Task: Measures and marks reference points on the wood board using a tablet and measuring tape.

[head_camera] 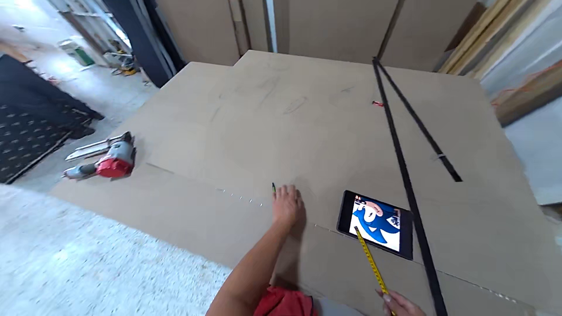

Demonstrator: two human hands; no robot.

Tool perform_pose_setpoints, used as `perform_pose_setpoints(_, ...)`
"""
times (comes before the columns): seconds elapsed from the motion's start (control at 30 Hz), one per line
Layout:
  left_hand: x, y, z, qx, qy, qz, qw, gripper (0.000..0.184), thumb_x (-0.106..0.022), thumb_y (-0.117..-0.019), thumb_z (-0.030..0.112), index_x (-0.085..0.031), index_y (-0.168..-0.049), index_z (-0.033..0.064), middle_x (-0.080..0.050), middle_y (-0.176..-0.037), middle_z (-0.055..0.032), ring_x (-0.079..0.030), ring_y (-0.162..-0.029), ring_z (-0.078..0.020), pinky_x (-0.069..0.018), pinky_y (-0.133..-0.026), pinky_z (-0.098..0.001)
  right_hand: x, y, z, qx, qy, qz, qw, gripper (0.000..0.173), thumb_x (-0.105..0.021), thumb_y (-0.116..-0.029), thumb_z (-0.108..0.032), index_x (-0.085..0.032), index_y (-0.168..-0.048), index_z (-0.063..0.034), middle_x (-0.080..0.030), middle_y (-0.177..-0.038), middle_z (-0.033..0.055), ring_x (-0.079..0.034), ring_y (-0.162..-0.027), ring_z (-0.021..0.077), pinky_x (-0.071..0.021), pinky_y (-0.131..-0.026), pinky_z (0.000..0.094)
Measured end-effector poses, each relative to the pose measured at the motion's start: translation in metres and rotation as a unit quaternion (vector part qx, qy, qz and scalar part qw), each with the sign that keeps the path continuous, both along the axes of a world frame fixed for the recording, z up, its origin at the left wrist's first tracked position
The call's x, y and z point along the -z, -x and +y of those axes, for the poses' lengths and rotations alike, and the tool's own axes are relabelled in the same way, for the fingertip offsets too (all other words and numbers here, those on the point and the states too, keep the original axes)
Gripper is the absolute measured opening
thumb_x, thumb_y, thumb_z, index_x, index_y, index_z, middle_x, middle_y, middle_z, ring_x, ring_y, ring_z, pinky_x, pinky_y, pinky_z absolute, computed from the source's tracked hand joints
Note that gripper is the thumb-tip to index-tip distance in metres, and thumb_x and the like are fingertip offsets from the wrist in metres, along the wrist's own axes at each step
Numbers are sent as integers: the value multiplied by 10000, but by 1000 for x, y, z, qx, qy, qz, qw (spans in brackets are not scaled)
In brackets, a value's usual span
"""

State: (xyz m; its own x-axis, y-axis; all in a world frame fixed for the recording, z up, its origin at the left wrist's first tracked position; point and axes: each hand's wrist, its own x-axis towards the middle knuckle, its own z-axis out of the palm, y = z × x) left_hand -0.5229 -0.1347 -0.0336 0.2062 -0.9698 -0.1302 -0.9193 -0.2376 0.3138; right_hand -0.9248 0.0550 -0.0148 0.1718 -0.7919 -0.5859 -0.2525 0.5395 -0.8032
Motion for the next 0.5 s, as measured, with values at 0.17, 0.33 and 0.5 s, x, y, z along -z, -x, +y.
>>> perform_pose_setpoints(0.17,23,-75,74,-56,-133,-3,990,548,-430,-1075,356,-361,-1612,275,-601,-1370,-203,-586,-1256,-389,-498,-1030,-567,18,-20,-33,-115,-28,44,992,293,-559,-1054,-247,-734,-1252,-119,-719,-832,39,-664,-713,149,-575,-690,356)
perform_pose_setpoints(0.33,14,-83,136,-63,-181,-16,981,610,-432,-1055,291,-268,-1643,273,-627,-1337,-180,-638,-1199,-357,-549,-970,-536,30,-65,-54,-198,-10,105,974,310,-533,-1059,-374,-743,-1245,-243,-715,-843,-24,-669,-753,129,-572,-738,379)
perform_pose_setpoints(0.5,-1,-97,149,-33,-210,22,977,609,-573,-988,267,-429,-1575,337,-675,-1278,-187,-686,-1095,-396,-548,-911,-626,12,-119,-57,-285,1,137,949,389,-471,-1072,-457,-715,-1281,-238,-727,-930,9,-688,-826,157,-574,-814,429)
